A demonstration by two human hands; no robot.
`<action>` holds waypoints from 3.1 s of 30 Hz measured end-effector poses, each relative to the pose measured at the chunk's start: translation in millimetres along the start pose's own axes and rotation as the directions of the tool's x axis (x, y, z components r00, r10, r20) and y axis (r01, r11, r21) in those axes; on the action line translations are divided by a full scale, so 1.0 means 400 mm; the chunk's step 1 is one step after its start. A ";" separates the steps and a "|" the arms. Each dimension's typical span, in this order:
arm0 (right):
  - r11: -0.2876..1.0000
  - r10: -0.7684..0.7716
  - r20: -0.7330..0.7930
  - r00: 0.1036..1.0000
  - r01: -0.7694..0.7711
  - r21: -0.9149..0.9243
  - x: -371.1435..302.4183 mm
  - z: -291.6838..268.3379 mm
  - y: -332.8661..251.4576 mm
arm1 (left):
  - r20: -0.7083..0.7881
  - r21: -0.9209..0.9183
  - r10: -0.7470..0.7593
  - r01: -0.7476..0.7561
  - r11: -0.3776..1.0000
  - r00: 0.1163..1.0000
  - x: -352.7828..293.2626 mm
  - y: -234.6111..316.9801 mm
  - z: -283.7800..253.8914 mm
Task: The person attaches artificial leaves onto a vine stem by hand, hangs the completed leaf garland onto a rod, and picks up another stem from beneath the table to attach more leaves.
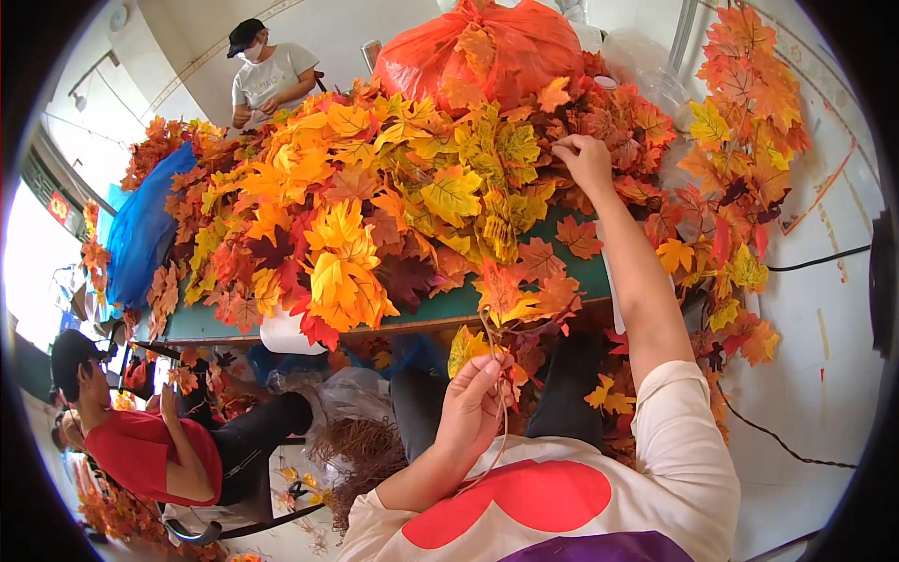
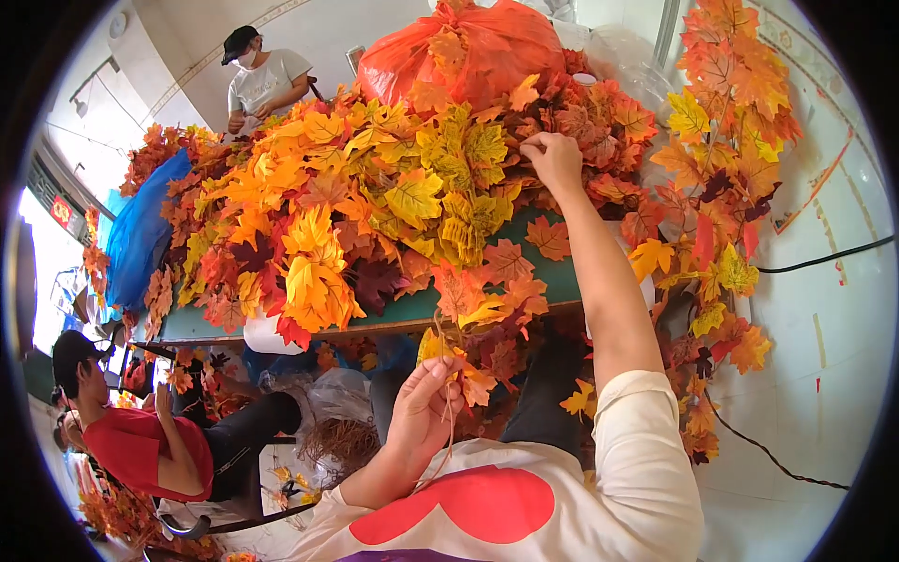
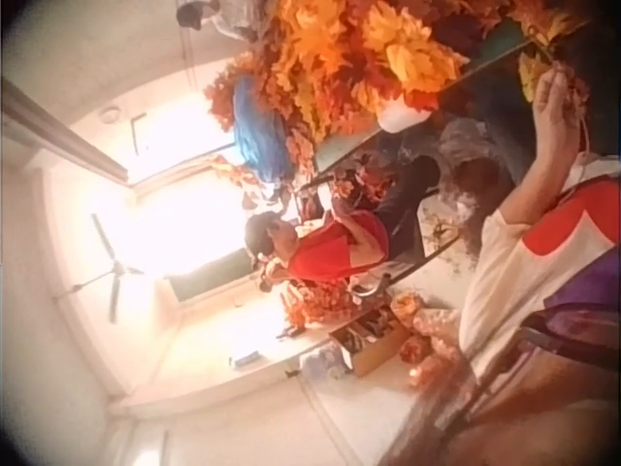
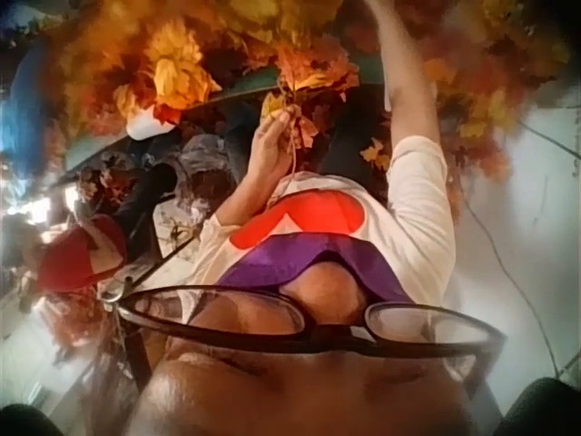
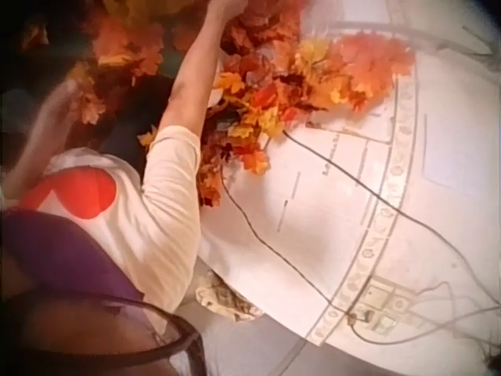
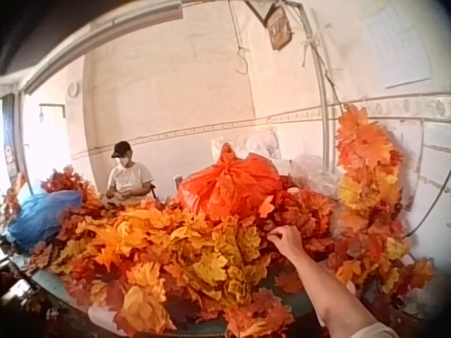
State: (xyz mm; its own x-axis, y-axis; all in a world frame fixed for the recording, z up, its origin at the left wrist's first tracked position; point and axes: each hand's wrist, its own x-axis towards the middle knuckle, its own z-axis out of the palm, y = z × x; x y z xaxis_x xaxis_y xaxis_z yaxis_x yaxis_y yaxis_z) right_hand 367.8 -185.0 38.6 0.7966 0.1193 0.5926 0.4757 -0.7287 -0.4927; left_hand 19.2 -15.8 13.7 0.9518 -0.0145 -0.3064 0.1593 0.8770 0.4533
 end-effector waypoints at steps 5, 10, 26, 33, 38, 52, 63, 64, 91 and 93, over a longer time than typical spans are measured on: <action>0.800 0.269 0.085 0.959 -0.272 0.535 0.007 -0.031 0.004 | -0.001 -0.009 0.003 -0.003 1.000 1.000 -0.020 0.006 -0.007; 0.540 0.324 0.035 0.946 -0.215 0.814 0.019 -0.080 -0.003 | 0.023 0.057 -0.027 0.026 0.998 0.999 -0.002 0.005 -0.016; 0.843 -0.280 0.409 0.868 0.018 0.538 -0.563 -0.267 -0.410 | 0.056 0.020 0.008 -0.009 1.000 0.998 0.042 -0.032 -0.041; 0.707 0.073 0.443 0.893 -0.360 0.609 -0.626 -0.227 -0.399 | 0.012 0.000 0.006 -0.006 1.000 1.000 0.013 -0.039 -0.035; 0.732 0.057 0.433 0.900 -0.333 0.595 -0.624 -0.224 -0.390 | 0.008 0.007 0.019 -0.019 1.000 1.000 0.013 -0.042 -0.027; 0.604 0.147 0.462 0.875 -0.449 0.658 -0.645 -0.209 -0.389 | 0.125 0.201 0.113 -0.137 0.970 0.986 0.022 -0.055 -0.054; 0.607 0.134 0.555 0.821 -0.510 0.609 -0.643 -0.195 -0.350 | 0.142 0.299 0.044 -0.085 0.950 0.989 0.041 -0.049 -0.071; 0.683 0.104 0.535 0.838 -0.451 0.574 -0.647 -0.194 -0.346 | 0.135 0.348 0.060 -0.105 0.931 0.989 0.039 -0.052 -0.066; 0.219 0.135 0.698 0.704 -0.708 0.672 -0.626 -0.133 -0.326 | 0.173 -0.331 -0.470 0.501 0.800 0.866 -0.033 -0.057 -0.060; 0.269 0.091 0.704 0.704 -0.698 0.663 -0.634 -0.137 -0.327 | 0.159 -0.265 -0.411 0.440 0.858 0.898 -0.045 -0.055 -0.054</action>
State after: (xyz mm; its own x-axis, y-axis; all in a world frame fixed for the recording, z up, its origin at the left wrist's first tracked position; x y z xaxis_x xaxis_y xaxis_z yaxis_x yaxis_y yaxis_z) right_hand 83.0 -157.1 -12.4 0.8671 0.4923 -0.0763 -0.1806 0.1680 -0.9691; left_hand -7.1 -24.5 -8.7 0.8306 -0.4497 -0.3286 0.4858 0.8735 0.0325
